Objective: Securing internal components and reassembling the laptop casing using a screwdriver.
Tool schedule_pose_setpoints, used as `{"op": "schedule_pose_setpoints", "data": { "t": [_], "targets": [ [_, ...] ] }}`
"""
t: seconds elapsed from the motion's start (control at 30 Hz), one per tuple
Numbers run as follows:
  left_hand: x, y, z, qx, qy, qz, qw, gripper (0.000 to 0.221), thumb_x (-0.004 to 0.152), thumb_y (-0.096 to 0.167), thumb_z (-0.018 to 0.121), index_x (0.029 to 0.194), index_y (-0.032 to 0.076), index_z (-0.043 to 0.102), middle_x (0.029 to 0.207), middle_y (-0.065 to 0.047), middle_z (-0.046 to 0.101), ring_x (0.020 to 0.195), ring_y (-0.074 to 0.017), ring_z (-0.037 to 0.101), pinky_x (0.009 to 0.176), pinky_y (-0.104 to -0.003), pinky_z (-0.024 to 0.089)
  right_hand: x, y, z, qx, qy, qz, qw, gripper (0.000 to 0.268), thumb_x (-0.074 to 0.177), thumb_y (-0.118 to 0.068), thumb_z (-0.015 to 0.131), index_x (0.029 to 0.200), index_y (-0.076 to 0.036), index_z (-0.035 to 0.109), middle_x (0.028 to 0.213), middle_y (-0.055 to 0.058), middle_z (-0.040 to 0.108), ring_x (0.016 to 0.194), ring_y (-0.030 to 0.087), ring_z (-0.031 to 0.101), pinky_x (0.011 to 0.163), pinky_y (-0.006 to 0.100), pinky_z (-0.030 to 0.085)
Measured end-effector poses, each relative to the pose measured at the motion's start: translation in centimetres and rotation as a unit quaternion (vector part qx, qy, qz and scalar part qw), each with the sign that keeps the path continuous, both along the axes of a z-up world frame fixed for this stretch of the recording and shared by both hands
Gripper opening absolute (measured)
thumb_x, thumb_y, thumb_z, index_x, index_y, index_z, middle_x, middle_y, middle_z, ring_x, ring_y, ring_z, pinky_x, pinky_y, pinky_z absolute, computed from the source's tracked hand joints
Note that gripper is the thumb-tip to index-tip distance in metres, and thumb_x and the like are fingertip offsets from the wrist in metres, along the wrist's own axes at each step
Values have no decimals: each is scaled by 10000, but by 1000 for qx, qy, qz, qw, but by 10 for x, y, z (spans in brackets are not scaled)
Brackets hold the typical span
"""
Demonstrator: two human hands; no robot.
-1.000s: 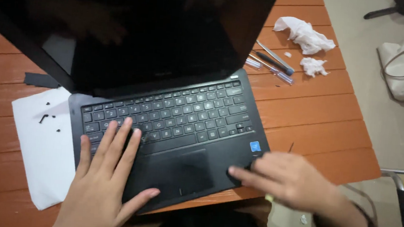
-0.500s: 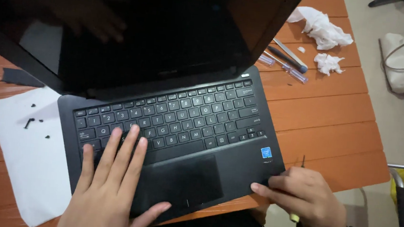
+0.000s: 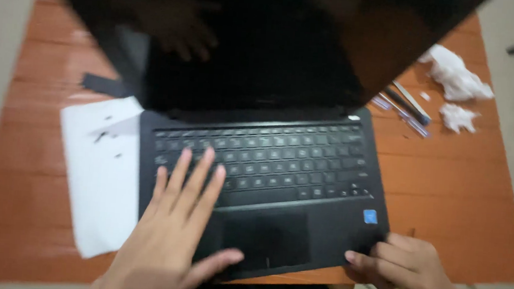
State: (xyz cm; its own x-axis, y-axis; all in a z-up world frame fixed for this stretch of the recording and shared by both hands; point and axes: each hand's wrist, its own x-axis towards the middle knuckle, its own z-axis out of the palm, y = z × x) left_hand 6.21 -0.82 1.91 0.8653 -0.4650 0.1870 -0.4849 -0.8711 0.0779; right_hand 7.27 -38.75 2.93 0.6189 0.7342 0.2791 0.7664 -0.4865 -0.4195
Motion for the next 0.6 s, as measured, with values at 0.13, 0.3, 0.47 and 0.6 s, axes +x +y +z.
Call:
{"op": "schedule_pose_setpoints", "data": {
  "t": [0.13, 0.3, 0.47, 0.6],
  "targets": [
    [14, 20, 1, -159, 88, 79, 980, 1095, 917, 678, 569, 1635, -2, 100, 1725, -231, 11, 1584, -428, -22, 1217, -594, 57, -6, -3, -7, 17, 46, -33, 998, 289, 856, -127, 728, 1143, -149, 756, 646, -7, 471, 546, 169, 389, 515, 305, 330],
    [21, 30, -11, -79, 41, 131, 987, 1183, 903, 806, 503, 1627, -37, 99, 1713, -246, 47, 1585, -386, 14, 1244, -528, 64, -11, -10, -17, -9, 11, -60, 998, 365, 843, -103, 735, 1196, -193, 731, 666, -11, 530, 565, 165, 422, 552, 286, 386],
    [24, 38, -7, -78, 2, 93, 993, 1162, 884, 816, 512, 1585, -75, 253, 1664, -309, 207, 1553, -439, 185, 1260, -501, 171, -16, 8, -1, 14, 28, -93, 995, 299, 831, -50, 727, 1108, -156, 764, 660, -6, 503, 564, 165, 391, 554, 313, 320],
    [29, 64, 5, -120, 72, 38, 989, 971, 971, 657, 510, 1589, -45, 246, 1675, -287, 177, 1547, -418, 174, 1236, -511, 135, -24, -6, -14, -8, 3, -109, 994, 319, 964, -267, 542, 1188, -183, 753, 713, -8, 524, 593, 154, 428, 597, 305, 356]
  ]
}}
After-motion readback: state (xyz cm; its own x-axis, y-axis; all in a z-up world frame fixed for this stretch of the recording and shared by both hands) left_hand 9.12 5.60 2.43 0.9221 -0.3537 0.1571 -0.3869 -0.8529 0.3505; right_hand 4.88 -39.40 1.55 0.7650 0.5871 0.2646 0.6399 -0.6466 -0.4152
